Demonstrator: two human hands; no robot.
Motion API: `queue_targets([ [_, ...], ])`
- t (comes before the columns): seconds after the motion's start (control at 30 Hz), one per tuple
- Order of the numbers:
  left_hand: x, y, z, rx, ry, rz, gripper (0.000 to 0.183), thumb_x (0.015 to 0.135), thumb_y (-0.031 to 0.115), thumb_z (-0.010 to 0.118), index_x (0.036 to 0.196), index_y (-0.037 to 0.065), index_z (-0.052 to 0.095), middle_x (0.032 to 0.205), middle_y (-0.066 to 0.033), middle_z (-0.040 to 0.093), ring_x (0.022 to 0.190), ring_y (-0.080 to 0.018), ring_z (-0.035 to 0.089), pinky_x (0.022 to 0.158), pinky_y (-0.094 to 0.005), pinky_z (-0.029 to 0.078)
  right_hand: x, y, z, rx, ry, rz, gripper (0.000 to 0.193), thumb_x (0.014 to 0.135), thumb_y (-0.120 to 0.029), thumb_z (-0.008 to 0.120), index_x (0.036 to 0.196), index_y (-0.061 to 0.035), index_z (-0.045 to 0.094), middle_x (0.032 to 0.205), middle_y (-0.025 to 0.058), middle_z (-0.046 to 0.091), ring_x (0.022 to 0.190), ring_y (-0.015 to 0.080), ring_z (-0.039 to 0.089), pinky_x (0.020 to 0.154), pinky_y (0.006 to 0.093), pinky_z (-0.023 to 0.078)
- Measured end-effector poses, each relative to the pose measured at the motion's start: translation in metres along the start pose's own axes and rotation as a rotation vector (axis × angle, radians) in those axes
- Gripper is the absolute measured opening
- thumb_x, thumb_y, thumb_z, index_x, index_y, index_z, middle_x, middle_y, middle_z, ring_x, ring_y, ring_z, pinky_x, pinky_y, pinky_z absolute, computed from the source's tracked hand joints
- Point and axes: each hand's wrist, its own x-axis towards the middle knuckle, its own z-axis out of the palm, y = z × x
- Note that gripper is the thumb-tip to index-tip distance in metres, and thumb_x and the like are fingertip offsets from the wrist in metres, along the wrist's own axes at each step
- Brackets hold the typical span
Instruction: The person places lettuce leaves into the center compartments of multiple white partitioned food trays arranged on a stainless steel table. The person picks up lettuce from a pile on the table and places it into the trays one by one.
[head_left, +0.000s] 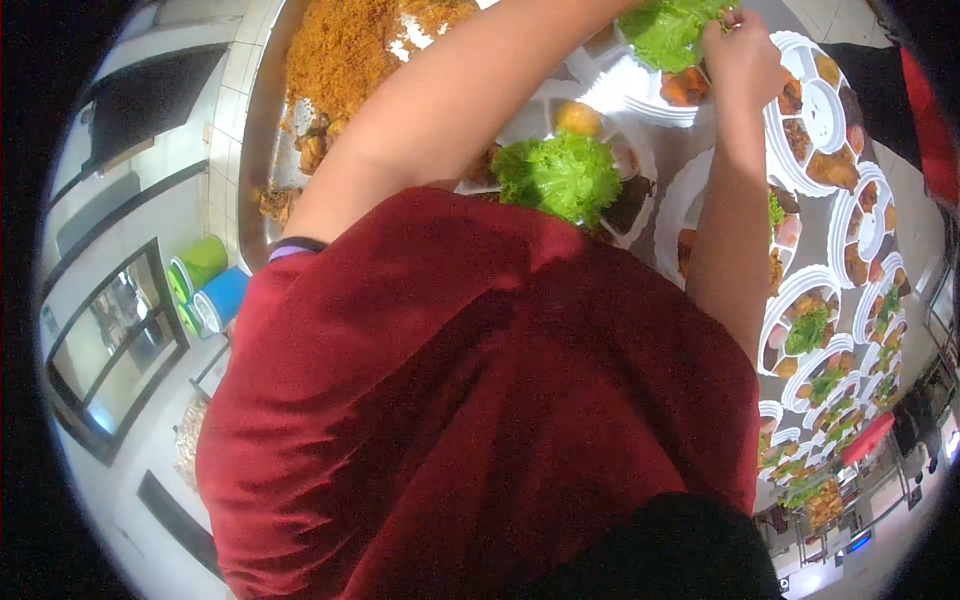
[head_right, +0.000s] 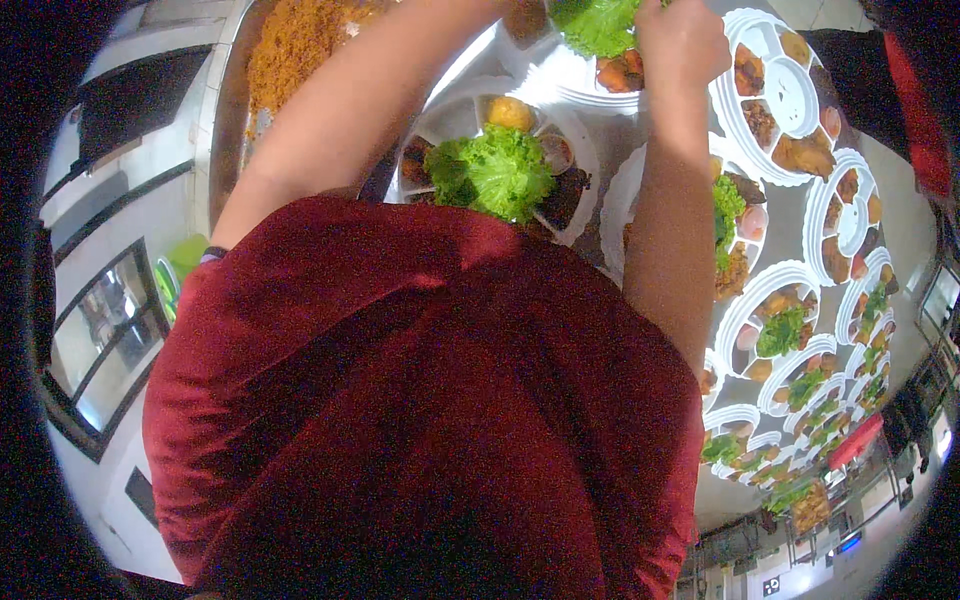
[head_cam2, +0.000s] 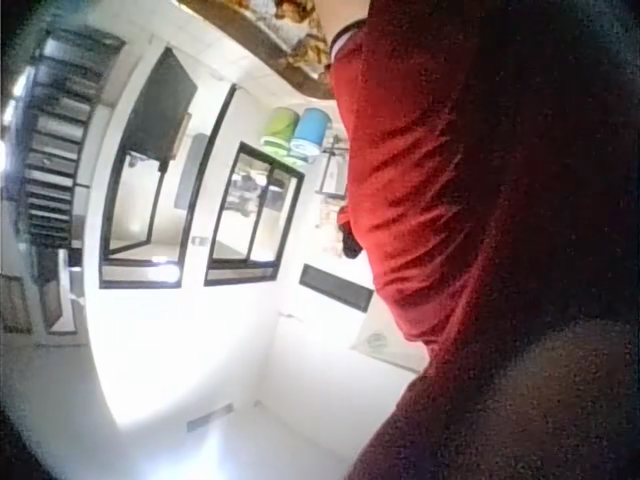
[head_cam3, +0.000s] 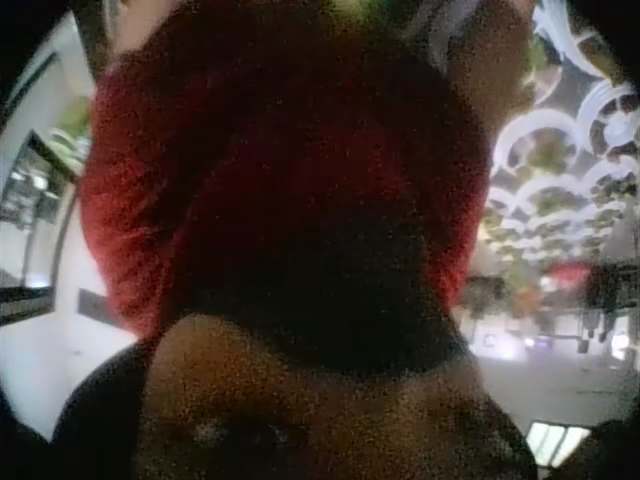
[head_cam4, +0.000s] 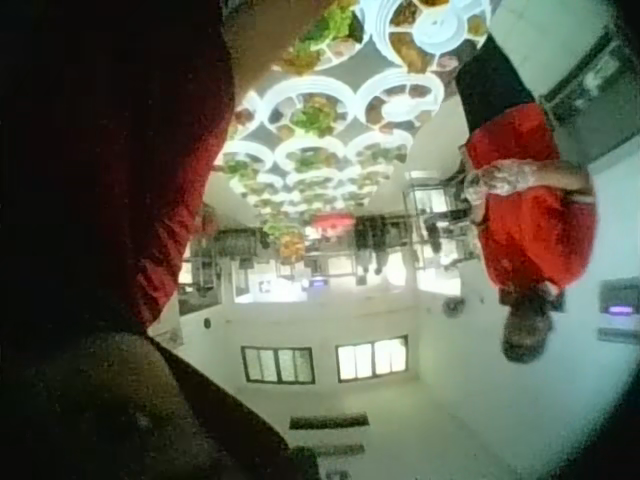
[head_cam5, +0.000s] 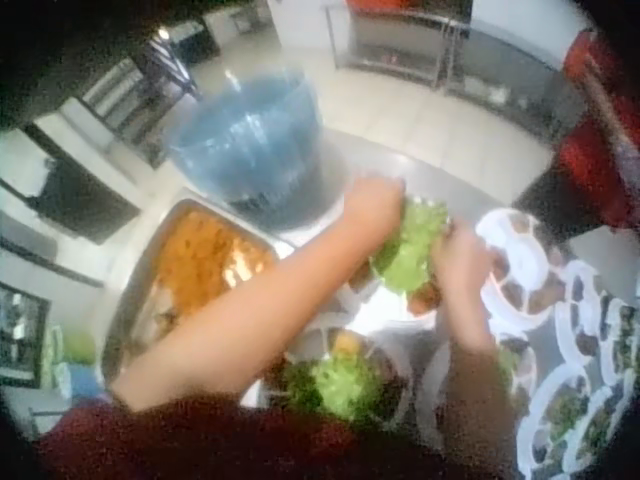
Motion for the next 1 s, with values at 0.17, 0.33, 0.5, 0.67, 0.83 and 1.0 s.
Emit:
queue_targets([
  [0.17,-0.002,-0.004,-0.019,-0.109,0.152,0.019,0.020,0.068,0.014,0.056,0.084,0.005,0.061,0.084,-0.0158,0.059,0.084,-0.0334,0.055,0.074,-0.0406,0.045,-0.003,0.001,-0.005,0.008,0.031,-0.077,0.027,0.073,-0.034,0.056,0.092,-0.0157,0.062,0.081,0.0092,0.064,0.079,0.0319,0.061,0.069,0.0414,0.047],
  [0.33,0.003,-0.012,-0.003,-0.293,0.174,0.142,0.021,0.065,0.012,0.057,0.084,0.004,0.062,0.085,-0.0169,0.058,0.081,-0.0349,0.054,0.073,-0.0425,0.044,-0.018,-0.018,-0.020,0.223,0.222,-0.248,0.021,0.074,0.000,0.051,0.095,0.0016,0.057,0.095,0.0201,0.054,0.087,0.0347,0.053,0.076,0.0396,0.043],
  [0.5,0.004,-0.014,-0.011,-0.395,0.110,0.230,0.022,0.064,0.008,0.055,0.085,0.003,0.062,0.085,-0.0191,0.057,0.081,-0.0355,0.053,0.071,-0.0431,0.044,-0.032,-0.035,-0.032,0.254,-0.008,-0.433,0.022,0.072,-0.003,0.055,0.093,0.0021,0.057,0.096,0.0209,0.051,0.089,0.0358,0.050,0.078,0.0406,0.041],
  [0.67,-0.009,-0.013,-0.030,-0.337,-0.005,0.239,0.020,0.066,0.007,0.052,0.083,0.003,0.062,0.084,-0.0188,0.056,0.080,-0.0349,0.053,0.071,-0.0413,0.045,-0.030,-0.023,-0.019,0.218,0.010,-0.522,0.021,0.075,-0.007,0.053,0.095,0.0011,0.057,0.103,0.0250,0.050,0.096,0.0368,0.049,0.086,0.0425,0.038],
  [0.83,-0.025,-0.023,-0.024,-0.335,0.143,0.414,0.011,0.070,0.008,0.053,0.074,0.005,0.062,0.083,-0.0141,0.057,0.077,-0.0306,0.056,0.069,-0.0397,0.047,-0.033,0.011,-0.054,0.630,-0.005,-0.551,0.011,0.075,-0.001,0.052,0.085,0.0002,0.057,0.096,0.0159,0.061,0.091,0.0237,0.059,0.083,0.0319,0.043],
  [1.0,-0.028,-0.008,-0.003,-0.052,0.036,0.566,0.008,0.069,0.009,0.053,0.068,0.008,0.061,0.080,-0.0062,0.059,0.085,-0.0213,0.054,0.070,-0.0353,0.045,-0.029,0.034,-0.099,1.145,-0.098,-0.388,0.010,0.081,0.002,0.052,0.091,0.0002,0.052,0.104,0.0179,0.058,0.098,0.0200,0.054,0.088,0.0294,0.041],
])
